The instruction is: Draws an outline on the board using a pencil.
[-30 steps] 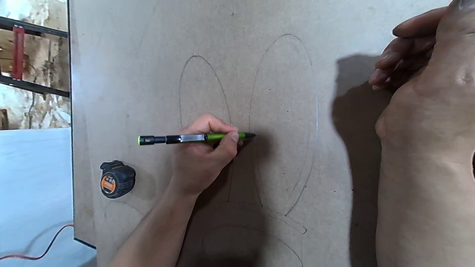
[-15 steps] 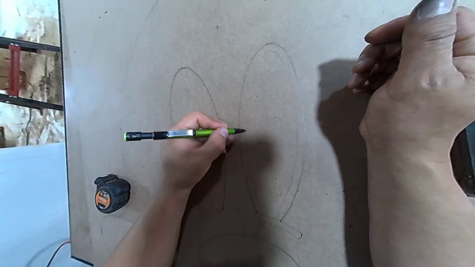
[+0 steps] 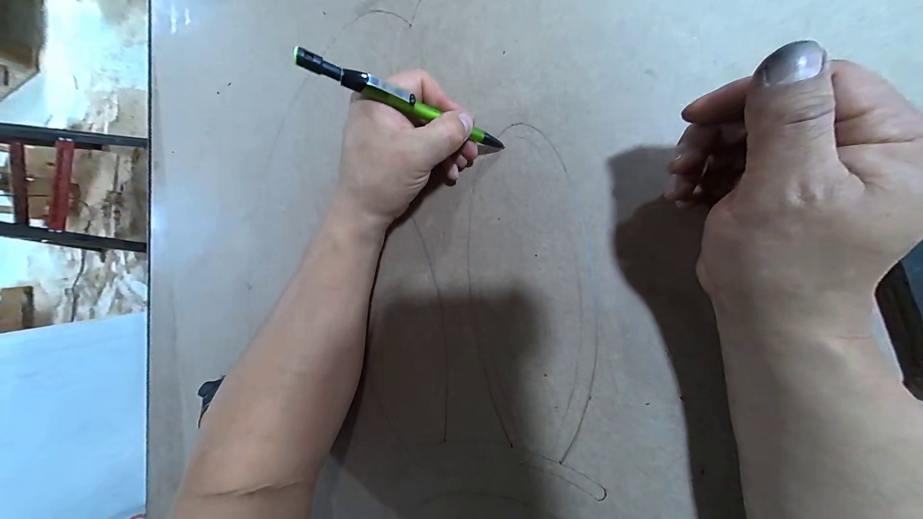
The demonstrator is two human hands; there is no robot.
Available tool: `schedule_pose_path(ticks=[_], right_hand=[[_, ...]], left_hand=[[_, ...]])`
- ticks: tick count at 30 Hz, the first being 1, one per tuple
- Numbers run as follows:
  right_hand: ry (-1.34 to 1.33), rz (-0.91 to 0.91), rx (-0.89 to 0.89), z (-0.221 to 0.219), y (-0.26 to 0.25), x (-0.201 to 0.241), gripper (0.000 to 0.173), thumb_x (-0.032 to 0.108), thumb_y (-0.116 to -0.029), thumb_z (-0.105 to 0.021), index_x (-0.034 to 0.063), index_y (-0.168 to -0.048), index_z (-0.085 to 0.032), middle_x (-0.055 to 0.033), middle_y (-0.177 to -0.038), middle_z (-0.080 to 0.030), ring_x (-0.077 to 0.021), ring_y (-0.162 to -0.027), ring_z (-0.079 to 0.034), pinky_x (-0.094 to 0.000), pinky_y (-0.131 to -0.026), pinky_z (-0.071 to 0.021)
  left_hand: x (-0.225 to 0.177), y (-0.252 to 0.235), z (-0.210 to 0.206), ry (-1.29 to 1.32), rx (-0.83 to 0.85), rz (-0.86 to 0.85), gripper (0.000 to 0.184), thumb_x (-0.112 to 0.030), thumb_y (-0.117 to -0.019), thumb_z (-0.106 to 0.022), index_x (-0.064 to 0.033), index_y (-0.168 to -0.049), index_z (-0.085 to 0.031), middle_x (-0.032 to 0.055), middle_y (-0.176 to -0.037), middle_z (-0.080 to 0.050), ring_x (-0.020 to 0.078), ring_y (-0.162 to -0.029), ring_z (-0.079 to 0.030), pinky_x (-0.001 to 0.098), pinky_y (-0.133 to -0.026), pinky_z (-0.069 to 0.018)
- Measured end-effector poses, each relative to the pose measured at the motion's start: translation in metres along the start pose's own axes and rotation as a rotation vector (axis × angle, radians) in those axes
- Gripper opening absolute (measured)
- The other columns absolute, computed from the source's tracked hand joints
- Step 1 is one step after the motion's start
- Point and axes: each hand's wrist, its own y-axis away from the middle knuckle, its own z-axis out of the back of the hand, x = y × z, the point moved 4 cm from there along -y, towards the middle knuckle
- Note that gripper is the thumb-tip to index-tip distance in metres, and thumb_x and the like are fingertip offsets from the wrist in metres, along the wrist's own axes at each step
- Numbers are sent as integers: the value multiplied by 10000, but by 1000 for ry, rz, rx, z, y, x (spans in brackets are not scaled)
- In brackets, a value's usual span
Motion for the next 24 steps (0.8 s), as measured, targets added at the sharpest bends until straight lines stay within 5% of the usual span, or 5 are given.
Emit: schedule_pose_path(ticks=[24], right_hand=[[17, -14, -8, 1, 1, 0, 312, 248, -1116, -445, 131, -938, -673, 69, -725, -659, -77, -619, -662, -254, -531, -581]], left_hand=[[0, 11, 2, -3, 17, -17, 51, -41, -933, -667, -66, -910, -629, 49, -755, -740, 141, -600, -707, 263, -501, -594]])
